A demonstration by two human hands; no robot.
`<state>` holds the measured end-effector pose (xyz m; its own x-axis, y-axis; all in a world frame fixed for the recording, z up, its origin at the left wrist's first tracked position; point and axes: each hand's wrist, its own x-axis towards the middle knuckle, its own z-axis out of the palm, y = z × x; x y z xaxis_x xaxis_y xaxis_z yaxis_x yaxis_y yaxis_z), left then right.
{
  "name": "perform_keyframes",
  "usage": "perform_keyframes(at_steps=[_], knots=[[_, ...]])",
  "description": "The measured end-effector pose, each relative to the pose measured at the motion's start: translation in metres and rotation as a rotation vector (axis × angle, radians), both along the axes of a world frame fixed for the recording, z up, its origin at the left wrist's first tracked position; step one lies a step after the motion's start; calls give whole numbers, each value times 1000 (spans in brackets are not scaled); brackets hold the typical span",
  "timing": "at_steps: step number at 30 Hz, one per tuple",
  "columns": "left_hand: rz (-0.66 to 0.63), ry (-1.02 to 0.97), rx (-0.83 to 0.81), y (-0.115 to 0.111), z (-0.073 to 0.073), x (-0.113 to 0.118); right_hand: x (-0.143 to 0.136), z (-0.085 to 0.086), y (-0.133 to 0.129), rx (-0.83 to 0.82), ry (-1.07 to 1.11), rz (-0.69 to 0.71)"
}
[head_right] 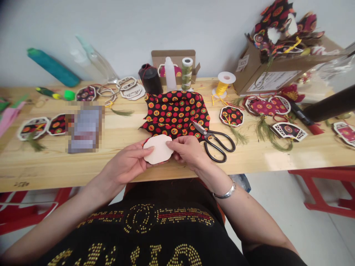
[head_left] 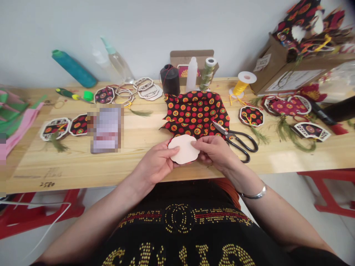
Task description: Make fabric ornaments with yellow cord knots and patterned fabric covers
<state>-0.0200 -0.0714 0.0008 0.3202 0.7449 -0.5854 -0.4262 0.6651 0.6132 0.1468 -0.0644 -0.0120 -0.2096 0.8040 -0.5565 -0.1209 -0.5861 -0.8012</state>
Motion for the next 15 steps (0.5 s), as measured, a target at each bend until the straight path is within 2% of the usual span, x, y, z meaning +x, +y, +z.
perform_keyframes(at_steps=[15], knots=[[16, -7, 5, -1, -1, -1, 1, -1, -1, -8, -7, 17]])
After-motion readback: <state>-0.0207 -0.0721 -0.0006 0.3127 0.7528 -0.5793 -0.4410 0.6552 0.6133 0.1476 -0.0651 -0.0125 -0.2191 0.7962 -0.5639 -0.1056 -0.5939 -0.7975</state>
